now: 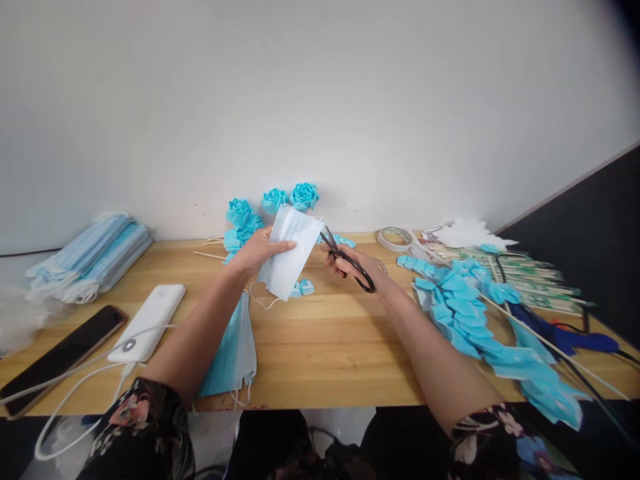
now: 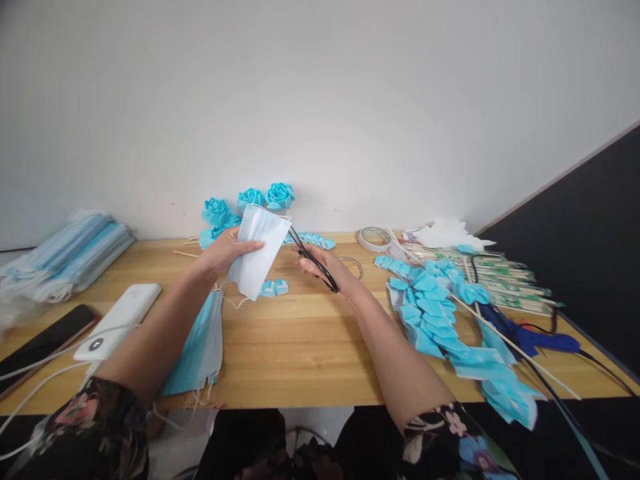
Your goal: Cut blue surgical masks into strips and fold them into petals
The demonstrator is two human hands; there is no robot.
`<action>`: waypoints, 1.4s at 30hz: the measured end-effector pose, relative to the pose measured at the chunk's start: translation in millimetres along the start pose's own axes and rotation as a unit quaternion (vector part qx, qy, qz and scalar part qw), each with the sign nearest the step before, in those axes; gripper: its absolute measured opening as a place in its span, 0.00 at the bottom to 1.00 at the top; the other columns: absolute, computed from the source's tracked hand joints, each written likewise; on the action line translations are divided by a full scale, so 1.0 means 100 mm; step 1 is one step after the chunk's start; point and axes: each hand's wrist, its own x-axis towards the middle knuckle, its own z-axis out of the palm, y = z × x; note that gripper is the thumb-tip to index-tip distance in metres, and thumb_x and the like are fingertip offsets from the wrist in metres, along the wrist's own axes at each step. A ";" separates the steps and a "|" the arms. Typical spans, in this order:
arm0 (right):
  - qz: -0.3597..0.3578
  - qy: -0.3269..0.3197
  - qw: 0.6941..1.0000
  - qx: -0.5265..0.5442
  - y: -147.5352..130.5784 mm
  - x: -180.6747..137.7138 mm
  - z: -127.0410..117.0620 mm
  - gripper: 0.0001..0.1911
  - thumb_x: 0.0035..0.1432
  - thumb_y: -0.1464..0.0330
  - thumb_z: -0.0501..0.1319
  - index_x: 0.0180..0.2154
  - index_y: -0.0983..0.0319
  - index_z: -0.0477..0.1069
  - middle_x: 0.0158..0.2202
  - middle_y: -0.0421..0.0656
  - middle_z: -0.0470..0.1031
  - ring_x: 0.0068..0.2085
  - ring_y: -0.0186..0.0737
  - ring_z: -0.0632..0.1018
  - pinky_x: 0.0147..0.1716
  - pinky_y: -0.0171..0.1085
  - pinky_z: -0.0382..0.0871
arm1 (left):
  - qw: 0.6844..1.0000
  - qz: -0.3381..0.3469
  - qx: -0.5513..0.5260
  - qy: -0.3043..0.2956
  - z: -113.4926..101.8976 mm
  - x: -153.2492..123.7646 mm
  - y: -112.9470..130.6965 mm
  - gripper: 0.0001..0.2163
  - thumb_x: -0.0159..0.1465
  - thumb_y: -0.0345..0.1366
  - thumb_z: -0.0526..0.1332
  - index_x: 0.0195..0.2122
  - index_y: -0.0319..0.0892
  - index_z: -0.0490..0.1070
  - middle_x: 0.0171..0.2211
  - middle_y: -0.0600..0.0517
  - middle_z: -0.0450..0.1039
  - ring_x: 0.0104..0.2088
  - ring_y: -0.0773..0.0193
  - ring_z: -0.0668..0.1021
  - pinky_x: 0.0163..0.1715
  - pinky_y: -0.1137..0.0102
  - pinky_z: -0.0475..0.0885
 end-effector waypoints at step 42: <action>0.007 -0.016 0.999 -0.028 -0.01 0.01 0.09 0.26 0.55 0.51 0.63 0.50 0.60 0.73 0.36 0.45 0.75 0.33 0.39 0.73 0.32 0.37 0.68 | 0.971 0.087 0.216 -0.062 -0.08 -0.04 0.13 0.13 0.49 0.38 0.72 0.34 0.38 0.79 0.30 0.51 0.76 0.30 0.62 0.74 0.28 0.74 0.67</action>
